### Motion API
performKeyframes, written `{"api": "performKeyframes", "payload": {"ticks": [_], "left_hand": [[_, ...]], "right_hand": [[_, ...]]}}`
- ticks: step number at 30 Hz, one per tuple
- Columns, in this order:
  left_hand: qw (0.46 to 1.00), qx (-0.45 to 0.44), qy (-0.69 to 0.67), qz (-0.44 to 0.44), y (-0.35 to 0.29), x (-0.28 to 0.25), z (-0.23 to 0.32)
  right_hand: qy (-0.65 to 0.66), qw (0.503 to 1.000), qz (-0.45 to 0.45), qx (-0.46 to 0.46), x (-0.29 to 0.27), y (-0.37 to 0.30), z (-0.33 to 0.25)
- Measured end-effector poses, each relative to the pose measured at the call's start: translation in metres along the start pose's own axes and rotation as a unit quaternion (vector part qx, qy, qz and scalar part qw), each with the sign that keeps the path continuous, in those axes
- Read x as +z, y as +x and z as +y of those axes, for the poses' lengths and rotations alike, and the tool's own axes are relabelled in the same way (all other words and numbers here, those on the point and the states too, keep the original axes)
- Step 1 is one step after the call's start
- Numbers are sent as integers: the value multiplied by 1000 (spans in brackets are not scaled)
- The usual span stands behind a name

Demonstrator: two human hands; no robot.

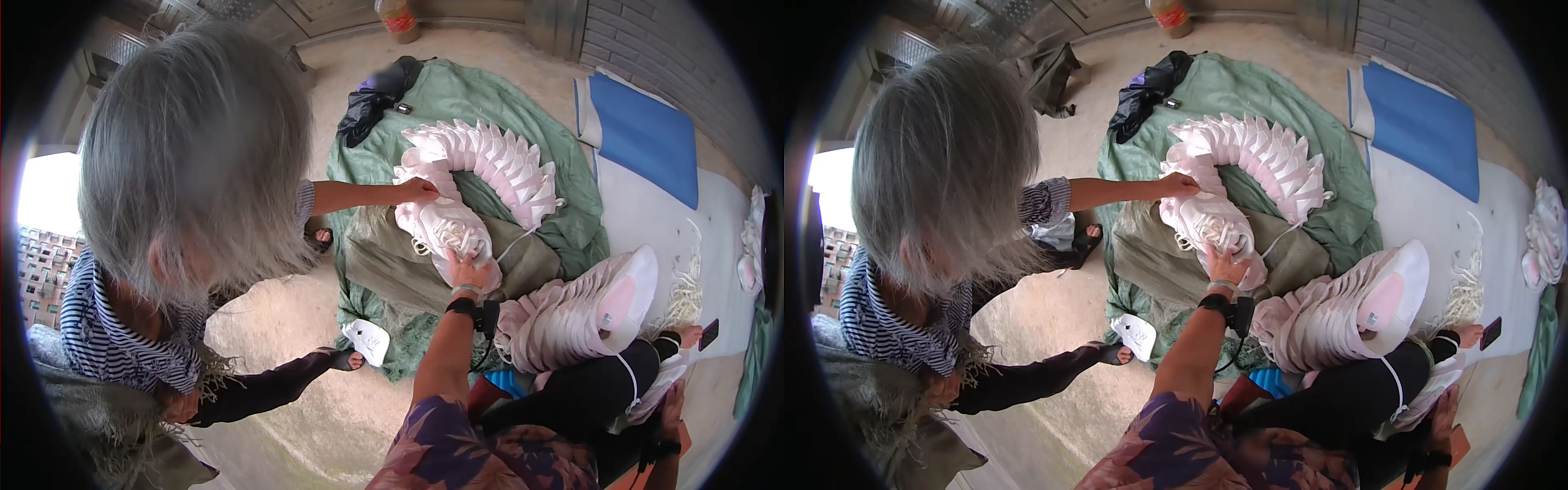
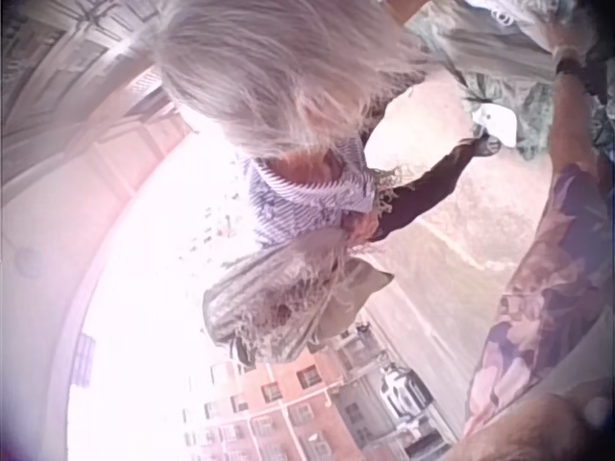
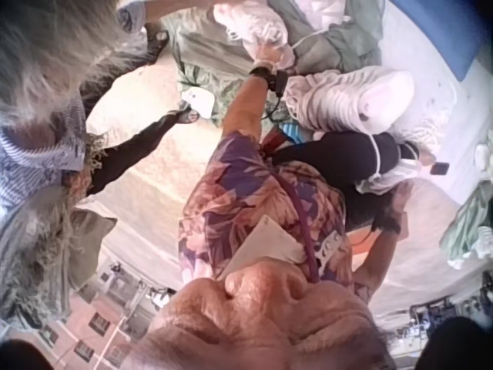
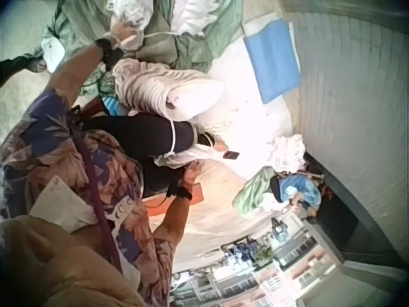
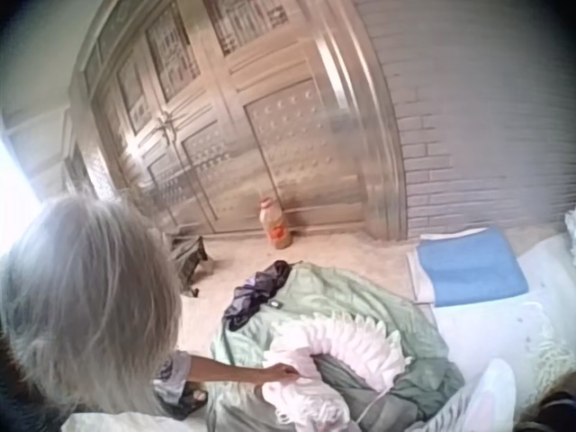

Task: Lacing up new white sneakers in an outdoor assembly area.

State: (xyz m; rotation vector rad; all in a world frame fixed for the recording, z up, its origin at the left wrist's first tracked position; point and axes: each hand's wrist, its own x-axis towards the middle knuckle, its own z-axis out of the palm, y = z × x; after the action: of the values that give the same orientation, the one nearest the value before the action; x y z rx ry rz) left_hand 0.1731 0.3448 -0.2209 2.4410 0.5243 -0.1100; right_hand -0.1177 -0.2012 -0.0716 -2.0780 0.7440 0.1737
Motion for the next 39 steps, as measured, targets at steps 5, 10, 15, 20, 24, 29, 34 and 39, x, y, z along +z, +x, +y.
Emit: {"api": "performKeyframes", "payload": {"ticks": [5,10,15,20,24,29,34,39], "left_hand": [[996,-82,-16,14,0,5,20],[998,-11,-40,47,-4,10,15],[982,69,-73,159,-19,18,9],[979,-116,-132,101,-27,12,8],[968,-246,-47,24,-11,11,-2],[983,-178,-9,-54,24,42,-53],[931,-253,-246,-89,48,78,-96],[945,-278,-143,98,38,73,-79]], "right_hand": [[-111,989,-15,-100,-5,6,-24],[-36,995,-48,-85,1,7,-36],[-17,998,-48,-45,7,3,-45],[62,995,-63,37,5,-2,-51],[48,998,-43,-14,6,1,-39],[33,997,-65,33,9,-4,-30],[59,998,-14,-11,14,-3,-41],[6,1000,-11,12,12,-3,-53]]}}
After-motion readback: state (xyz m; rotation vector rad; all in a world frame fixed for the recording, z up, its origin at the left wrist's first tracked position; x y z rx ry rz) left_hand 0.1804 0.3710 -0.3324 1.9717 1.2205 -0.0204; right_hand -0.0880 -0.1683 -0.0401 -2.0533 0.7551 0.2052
